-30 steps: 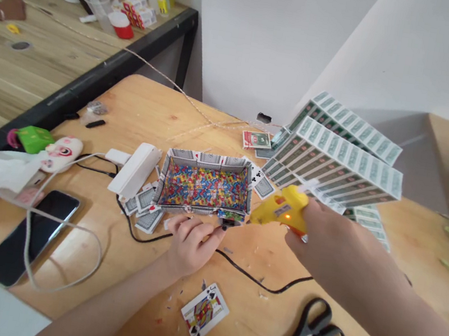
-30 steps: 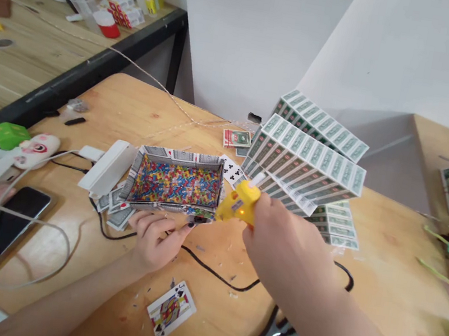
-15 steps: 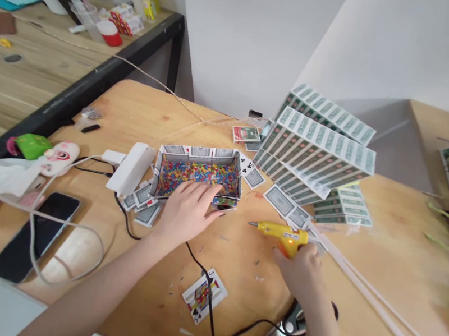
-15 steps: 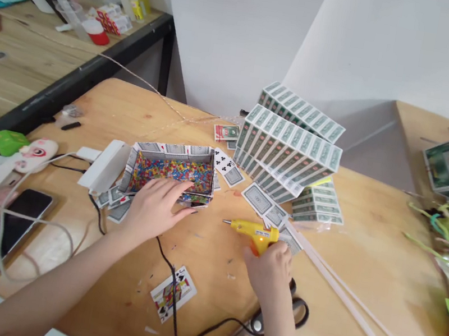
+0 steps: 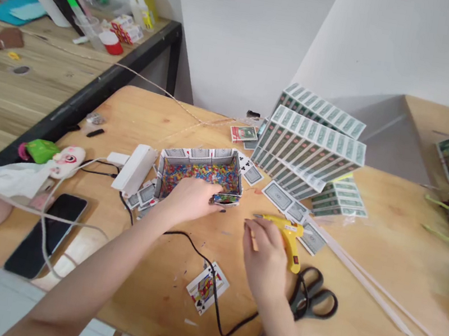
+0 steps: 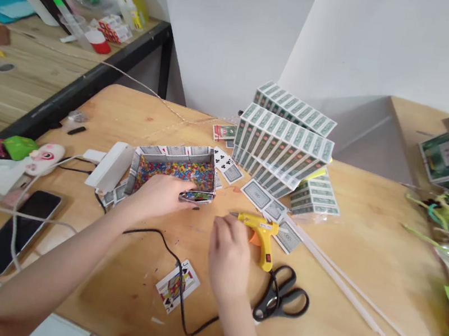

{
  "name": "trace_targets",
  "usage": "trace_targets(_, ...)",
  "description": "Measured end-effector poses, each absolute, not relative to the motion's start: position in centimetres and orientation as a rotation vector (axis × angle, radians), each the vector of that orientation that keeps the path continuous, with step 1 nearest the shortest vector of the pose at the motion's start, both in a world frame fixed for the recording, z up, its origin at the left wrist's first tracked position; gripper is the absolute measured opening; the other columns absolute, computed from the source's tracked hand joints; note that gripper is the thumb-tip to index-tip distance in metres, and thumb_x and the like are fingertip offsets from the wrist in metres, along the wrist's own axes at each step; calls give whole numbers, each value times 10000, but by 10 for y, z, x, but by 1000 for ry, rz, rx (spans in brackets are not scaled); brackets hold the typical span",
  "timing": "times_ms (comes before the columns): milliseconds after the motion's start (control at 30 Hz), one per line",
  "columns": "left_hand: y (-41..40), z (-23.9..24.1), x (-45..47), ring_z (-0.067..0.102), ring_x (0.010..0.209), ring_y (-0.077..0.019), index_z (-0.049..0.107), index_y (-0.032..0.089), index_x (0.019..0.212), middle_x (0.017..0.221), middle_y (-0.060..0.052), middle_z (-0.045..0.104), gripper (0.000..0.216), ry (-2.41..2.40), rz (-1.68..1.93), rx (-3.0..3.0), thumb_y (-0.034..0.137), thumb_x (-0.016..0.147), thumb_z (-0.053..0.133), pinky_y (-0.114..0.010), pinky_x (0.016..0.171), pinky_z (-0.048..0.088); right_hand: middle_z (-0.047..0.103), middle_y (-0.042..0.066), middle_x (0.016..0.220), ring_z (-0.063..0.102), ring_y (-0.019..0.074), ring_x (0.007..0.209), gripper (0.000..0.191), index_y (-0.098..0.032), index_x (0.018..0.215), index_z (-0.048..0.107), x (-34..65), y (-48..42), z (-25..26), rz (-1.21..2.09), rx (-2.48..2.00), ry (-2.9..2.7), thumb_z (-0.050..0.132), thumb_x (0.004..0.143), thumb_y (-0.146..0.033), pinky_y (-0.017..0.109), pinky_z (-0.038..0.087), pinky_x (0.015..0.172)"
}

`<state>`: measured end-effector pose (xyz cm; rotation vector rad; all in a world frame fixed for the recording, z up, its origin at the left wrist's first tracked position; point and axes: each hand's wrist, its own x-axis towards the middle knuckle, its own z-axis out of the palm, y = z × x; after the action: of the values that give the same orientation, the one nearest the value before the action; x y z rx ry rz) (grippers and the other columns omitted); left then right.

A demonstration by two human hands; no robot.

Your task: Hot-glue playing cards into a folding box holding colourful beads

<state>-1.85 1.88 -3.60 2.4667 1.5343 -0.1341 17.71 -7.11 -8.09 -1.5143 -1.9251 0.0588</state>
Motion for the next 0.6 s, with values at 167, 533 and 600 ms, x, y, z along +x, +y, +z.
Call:
trace_targets(167,19,-36,-19,705,851,-303,677,274,1032,869,-79,752,306,1529,-149,2442,479,834,566,-327,646,489,662,142,1081,596,209,988,352,-127,1154,626,151,-55,-90,10,-1223,-2142,387,902,-68,340,540,853)
trace_targets(533,23,-34,-19,699,834,-274,687,257,914,826,-67,741,192,1501,-130,2413,384,831,570,-296,620,461,659,214,1091,576,258,1085,323,-18,1124,650,150,-43,-107,-157,-1032,-2200,422,897,-46,375,536,890)
trace_targets(600,24,-35,-20,698,835,-273,683,250,891,823,-67,740,179,1498,-123,2411,376,827,573,-295,618,459,659,215,1098,562,263,1116,318,-11,1115,654,150,-40,-108,-172,-1009,-2207,423,899,-47,373,534,897)
